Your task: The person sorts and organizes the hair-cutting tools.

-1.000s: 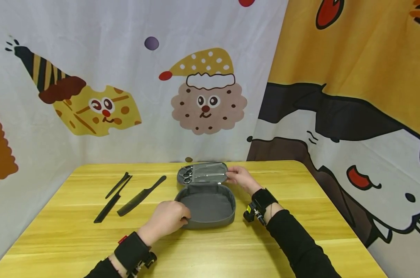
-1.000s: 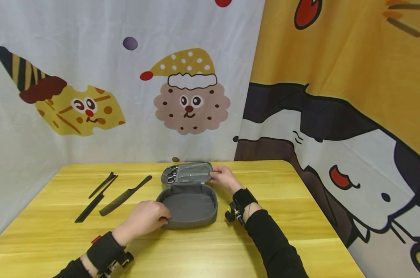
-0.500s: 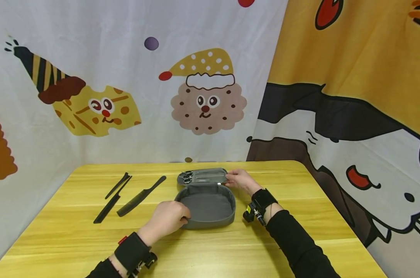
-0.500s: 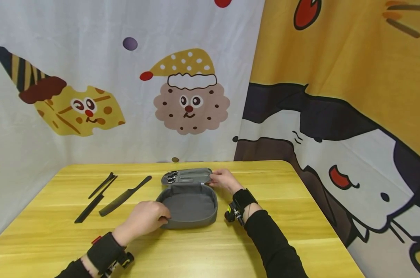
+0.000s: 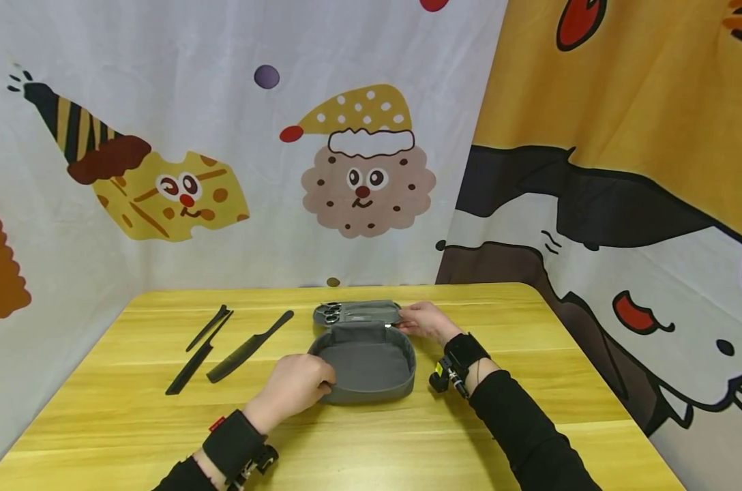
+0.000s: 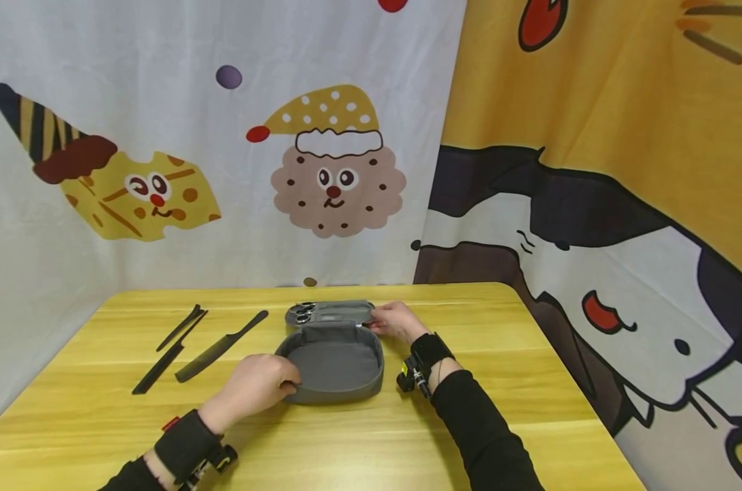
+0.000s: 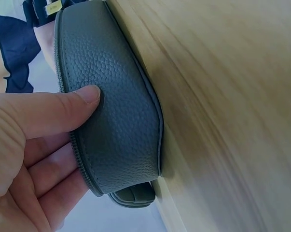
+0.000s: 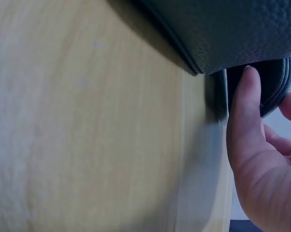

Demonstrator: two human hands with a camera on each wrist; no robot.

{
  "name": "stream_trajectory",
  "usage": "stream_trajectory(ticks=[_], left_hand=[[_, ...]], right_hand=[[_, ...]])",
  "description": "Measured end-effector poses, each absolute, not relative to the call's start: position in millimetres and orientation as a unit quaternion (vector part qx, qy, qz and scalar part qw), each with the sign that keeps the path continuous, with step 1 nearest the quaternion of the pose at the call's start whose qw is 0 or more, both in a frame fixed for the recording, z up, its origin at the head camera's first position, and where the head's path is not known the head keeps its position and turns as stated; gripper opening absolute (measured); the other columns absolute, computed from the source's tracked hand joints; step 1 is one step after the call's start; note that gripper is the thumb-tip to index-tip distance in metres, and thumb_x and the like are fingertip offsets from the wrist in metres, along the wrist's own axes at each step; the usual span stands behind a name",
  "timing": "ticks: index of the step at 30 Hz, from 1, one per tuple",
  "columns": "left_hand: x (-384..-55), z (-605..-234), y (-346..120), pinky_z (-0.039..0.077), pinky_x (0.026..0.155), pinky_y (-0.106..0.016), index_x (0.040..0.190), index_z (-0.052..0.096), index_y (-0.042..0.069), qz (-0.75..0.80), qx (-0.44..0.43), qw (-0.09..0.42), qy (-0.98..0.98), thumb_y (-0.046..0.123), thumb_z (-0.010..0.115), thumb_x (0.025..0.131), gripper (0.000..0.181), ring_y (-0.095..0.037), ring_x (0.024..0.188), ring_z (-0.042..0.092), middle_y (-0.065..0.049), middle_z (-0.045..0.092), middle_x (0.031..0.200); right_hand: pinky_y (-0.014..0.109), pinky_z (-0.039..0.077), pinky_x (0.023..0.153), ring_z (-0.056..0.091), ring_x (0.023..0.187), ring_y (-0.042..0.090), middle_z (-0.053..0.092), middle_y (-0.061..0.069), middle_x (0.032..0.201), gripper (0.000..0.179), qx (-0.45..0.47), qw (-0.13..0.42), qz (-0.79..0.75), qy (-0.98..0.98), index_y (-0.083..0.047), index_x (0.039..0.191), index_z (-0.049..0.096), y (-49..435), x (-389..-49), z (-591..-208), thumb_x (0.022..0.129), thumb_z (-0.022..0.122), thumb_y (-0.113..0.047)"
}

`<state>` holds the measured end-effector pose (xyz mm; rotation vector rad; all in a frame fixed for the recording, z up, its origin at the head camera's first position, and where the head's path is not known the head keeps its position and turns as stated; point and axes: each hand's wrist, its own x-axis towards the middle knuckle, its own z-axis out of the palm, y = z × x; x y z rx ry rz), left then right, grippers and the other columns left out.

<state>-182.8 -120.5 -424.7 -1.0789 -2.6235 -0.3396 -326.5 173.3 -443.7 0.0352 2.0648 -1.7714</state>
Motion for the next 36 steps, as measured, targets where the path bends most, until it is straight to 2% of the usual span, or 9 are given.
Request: stream_trajectory(ticks=[6,11,16,23,26,32,36], left_hand=[[-182.1,-424.2,-120.1,0.05,0.055,-0.024,0.074,0.072,0.023,-0.119,-0.375,0.141,-0.909,0.01,0.088,0.071,0.021,-0.009,0.064,0.063,0.011,0.066,0.073],[-180.9,-424.0,-121.0,0.049,0.055,-0.024,0.075,0.072,0.022,-0.125,-0.375,0.134,-0.909,0.009,0.087,0.072,0.021,-0.009,0.064,0.062,0.011,0.066,0.073],[-179.3,-422.6,-122.2,0.05,0.057,-0.025,0.08,0.075,0.021,-0.132,-0.373,0.121,-0.91,0.009,0.087,0.073,0.019,-0.01,0.067,0.064,0.009,0.068,0.078],[-179.5,-420.8,-121.6,0.053,0.062,-0.027,0.09,0.077,0.018,-0.15,-0.364,0.093,-0.915,0.009,0.085,0.076,0.018,-0.013,0.075,0.066,0.006,0.071,0.086],[-179.7,-419.9,-121.2,0.056,0.067,-0.031,0.095,0.077,0.015,-0.152,-0.357,0.085,-0.918,0.011,0.085,0.076,0.021,-0.016,0.081,0.068,0.004,0.072,0.09],[-179.2,-418.6,-120.9,0.056,0.072,-0.032,0.101,0.077,0.012,-0.154,-0.352,0.078,-0.92,0.018,0.086,0.077,0.027,-0.016,0.086,0.068,0.002,0.072,0.095],[-178.6,-417.5,-120.7,0.056,0.072,-0.032,0.102,0.076,0.012,-0.158,-0.354,0.084,-0.918,0.022,0.086,0.077,0.029,-0.016,0.086,0.068,0.002,0.072,0.096]], right_hand=[[0.026,0.057,0.075,0.064,0.08,0.015,0.064,0.013,0.095,0.043,0.017,0.21,-0.642,0.737,0.017,0.137,0.043,173.4,-325.5,-442.7,0.104,0.05,-0.009],[0.03,0.057,0.081,0.064,0.086,0.018,0.063,0.015,0.101,0.043,0.014,0.214,-0.635,0.742,0.016,0.137,0.043,173.1,-323.7,-441.6,0.105,0.05,-0.012],[0.036,0.055,0.088,0.063,0.087,0.017,0.061,0.018,0.107,0.047,-0.016,0.215,-0.618,0.756,0.018,0.14,0.039,175.1,-322.8,-442.4,0.106,0.048,-0.014],[0.035,0.055,0.089,0.065,0.089,0.015,0.067,0.018,0.107,0.044,-0.065,0.202,-0.603,0.769,0.017,0.136,0.046,182.3,-320.2,-441.9,0.107,0.047,-0.016],[0.036,0.054,0.09,0.065,0.095,0.02,0.067,0.019,0.11,0.044,-0.076,0.189,-0.579,0.789,0.015,0.135,0.049,183.4,-317.4,-439.1,0.106,0.049,-0.017],[0.044,0.05,0.098,0.059,0.114,0.039,0.058,0.031,0.125,0.045,-0.092,0.165,-0.524,0.83,0.016,0.137,0.045,180.7,-309.6,-431.5,0.106,0.049,-0.016],[0.047,0.048,0.1,0.056,0.119,0.043,0.054,0.033,0.131,0.047,-0.093,0.15,-0.502,0.846,0.017,0.14,0.042,180.8,-305.5,-429.3,0.106,0.048,-0.015]])
